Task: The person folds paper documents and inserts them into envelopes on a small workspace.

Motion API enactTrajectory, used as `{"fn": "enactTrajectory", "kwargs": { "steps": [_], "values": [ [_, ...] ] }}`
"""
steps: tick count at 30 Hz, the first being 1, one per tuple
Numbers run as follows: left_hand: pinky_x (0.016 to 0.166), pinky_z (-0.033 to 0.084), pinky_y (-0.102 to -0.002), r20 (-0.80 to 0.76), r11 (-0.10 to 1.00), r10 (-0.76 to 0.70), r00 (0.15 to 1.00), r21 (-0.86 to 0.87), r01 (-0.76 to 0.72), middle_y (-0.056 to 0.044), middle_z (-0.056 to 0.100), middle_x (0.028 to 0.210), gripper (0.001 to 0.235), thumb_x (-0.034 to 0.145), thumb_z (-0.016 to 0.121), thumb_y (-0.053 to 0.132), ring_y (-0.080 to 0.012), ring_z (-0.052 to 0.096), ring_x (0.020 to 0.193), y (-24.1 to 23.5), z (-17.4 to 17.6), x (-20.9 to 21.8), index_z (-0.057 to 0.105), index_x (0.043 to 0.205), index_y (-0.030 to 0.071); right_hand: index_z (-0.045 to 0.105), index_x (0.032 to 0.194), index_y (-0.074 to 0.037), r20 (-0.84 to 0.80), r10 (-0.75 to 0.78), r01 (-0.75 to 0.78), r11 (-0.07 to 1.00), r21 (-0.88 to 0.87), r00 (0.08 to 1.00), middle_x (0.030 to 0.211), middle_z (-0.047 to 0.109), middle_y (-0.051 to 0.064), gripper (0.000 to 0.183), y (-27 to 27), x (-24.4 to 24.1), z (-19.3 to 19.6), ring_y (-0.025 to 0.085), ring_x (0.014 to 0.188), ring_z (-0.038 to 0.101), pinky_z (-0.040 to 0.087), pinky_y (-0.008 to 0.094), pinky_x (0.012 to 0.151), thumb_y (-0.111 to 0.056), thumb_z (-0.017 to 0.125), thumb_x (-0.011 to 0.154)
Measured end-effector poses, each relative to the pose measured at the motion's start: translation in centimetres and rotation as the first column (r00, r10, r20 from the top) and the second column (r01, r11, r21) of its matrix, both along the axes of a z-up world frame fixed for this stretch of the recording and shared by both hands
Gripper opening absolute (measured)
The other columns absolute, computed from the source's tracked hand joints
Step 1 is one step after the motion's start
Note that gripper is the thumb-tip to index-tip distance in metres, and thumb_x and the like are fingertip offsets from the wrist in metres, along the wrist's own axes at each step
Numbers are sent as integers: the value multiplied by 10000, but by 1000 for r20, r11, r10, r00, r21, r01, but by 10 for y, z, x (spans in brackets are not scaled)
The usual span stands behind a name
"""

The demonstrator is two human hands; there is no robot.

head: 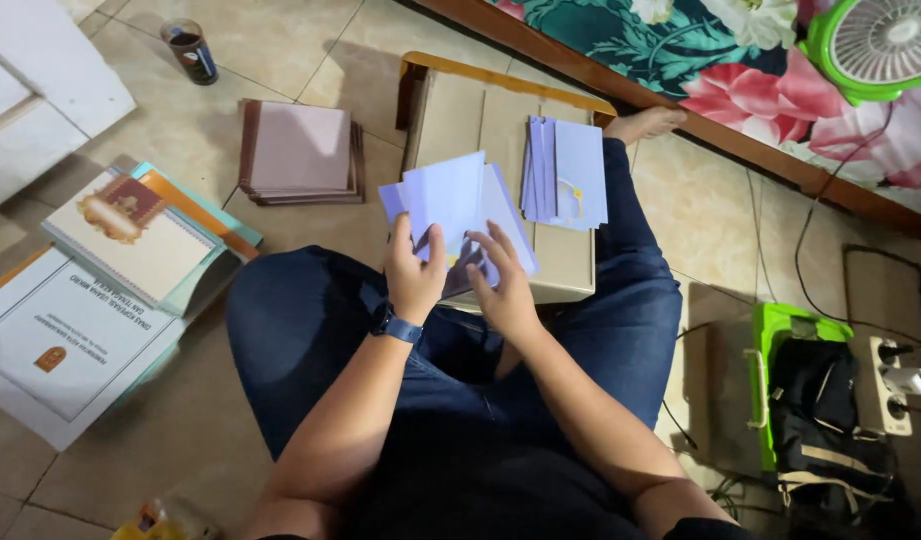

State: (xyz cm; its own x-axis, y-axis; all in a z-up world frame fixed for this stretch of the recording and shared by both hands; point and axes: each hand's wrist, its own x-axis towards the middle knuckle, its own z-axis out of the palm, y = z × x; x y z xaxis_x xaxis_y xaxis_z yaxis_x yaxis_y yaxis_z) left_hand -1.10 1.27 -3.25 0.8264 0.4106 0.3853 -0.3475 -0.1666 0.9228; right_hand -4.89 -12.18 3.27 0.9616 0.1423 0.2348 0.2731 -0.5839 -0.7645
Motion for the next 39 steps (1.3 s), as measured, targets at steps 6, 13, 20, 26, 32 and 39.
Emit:
{"fn": "enactTrajectory", "kwargs": {
  "steps": [6,13,20,26,32,39],
  "values": [
    [784,613,-360,25,997,35,999,-75,-33,-280,657,1087,383,991,645,106,-429,695,963,-11,3,6,547,1331,-41,657,1368,-124,-25,4,3,960,279,1000,1255,694,76,498,-34,7,-42,173,1062,662,508,367,999,96,573,929],
    [839,531,-454,51,735,-113,992,676,49,-36,679,1070,361,941,655,327,-264,684,1020,-6,27,17,604,1243,135,675,1358,-93,183,-264,257,965,60,947,907,707,174,539,-126,70,-28,242,804,661,548,402,796,140,616,876],
    [1200,193,-562,-163,480,-134,977,852,208,-182,482,1500,520,978,584,383,-354,373,1443,-9,15,7,537,1378,53,658,1325,-181,173,-419,445,738,-507,891,1129,623,130,430,-187,126,-79,360,971,668,535,446,887,-47,625,917],
    [1211,188,-542,-203,494,-161,966,831,257,-185,480,1532,656,950,604,449,-335,378,1456,-9,2,14,537,1414,-11,628,1293,-200,360,-374,513,507,-692,855,1182,468,59,449,-167,113,-87,327,1046,512,445,428,875,-135,695,854],
    [1229,162,-529,-212,492,-150,966,831,258,-172,451,1569,661,992,531,457,-316,359,1476,-11,-2,11,514,1449,-19,754,1004,-156,497,-146,476,601,-642,855,1058,613,52,204,-117,78,-81,307,927,619,552,417,749,-175,737,802],
    [1239,146,-546,-264,496,-168,950,810,313,-168,424,1592,638,1010,502,417,-330,341,1497,-9,3,9,490,1471,-24,604,1416,-77,70,-258,250,774,-582,964,1329,612,167,558,-81,45,-64,430,1187,609,515,599,928,-387,639,953]
  ]
}}
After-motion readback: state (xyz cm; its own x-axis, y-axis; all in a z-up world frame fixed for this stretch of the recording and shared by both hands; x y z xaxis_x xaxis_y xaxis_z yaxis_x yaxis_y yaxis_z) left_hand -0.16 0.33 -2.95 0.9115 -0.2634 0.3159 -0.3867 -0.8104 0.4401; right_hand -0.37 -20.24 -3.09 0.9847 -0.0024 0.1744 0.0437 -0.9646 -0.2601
